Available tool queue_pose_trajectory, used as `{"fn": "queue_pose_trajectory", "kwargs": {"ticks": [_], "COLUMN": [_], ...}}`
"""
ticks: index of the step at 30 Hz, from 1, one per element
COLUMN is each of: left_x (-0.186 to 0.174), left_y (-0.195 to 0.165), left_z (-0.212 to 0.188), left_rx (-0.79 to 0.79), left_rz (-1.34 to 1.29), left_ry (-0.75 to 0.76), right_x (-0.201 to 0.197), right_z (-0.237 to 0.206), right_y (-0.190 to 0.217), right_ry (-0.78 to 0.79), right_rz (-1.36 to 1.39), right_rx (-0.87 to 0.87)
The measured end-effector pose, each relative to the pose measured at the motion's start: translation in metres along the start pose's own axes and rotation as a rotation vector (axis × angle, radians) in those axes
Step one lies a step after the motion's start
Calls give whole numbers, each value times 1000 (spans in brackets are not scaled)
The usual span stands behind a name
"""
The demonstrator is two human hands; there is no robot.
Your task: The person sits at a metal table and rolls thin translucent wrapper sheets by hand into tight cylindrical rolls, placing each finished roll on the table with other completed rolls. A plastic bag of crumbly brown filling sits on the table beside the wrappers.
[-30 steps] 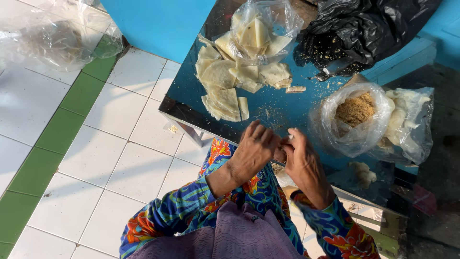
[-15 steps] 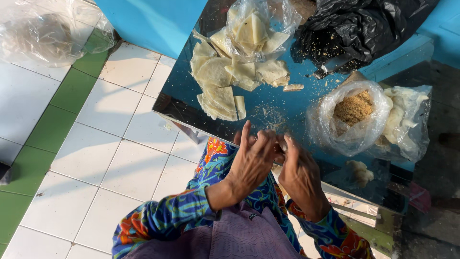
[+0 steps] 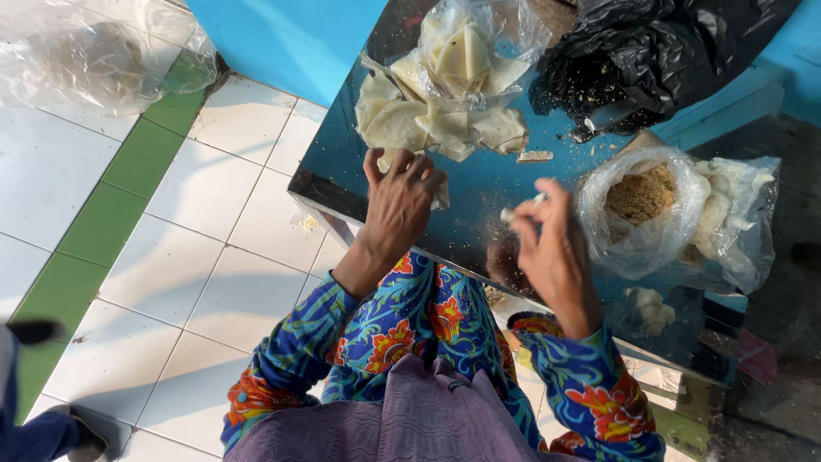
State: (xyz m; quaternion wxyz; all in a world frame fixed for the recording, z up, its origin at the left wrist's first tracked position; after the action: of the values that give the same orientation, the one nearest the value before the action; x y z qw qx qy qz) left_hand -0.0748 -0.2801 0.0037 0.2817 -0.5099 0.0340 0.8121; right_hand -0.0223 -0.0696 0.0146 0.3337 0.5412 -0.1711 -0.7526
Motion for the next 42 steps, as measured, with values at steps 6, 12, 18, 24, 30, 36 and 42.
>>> {"fn": "queue_pose_trajectory", "kwargs": {"ticks": [6,12,18,24,30,36,42], "left_x": [-2,1,-18,8,45,47,27], "left_y": [8,4,-11,-38,-48,-48,-20], "left_z": [11,15,20,5,-16,-28,-34], "left_rx": [-17,20,0,-335,-668,-396,-310], "left_rz": [-163,-125,-348,-781,-1570,-1556,-1422], "left_ry": [-87,-12,-19,259,429,300,215], "right_x": [-19,17,22,23,16,22,25], "right_z": [25,-5,-7,-13,-29,-34,-23], "right_y": [7,8,-3,-9,-32,-47,-46], "right_ry": [-132,-63,-65,-134,-155,-103,-101], "right_rz": [111,396,636,959,1018,1152,1096], "right_rx": [-41,89,94,186,405,500,440]}}
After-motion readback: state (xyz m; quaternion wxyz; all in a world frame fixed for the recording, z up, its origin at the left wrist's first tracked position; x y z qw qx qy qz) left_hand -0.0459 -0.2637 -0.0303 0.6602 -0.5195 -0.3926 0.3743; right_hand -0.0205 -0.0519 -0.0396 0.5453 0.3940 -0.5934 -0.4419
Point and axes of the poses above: each hand's wrist, its own z-axis towards the middle knuckle, its own x-axis out of the palm, y = z × x, the point moved 5 cm from there along z, towards the middle knuckle, and after that the axes turned 2 degrees about -x, right-handed, at the moved point
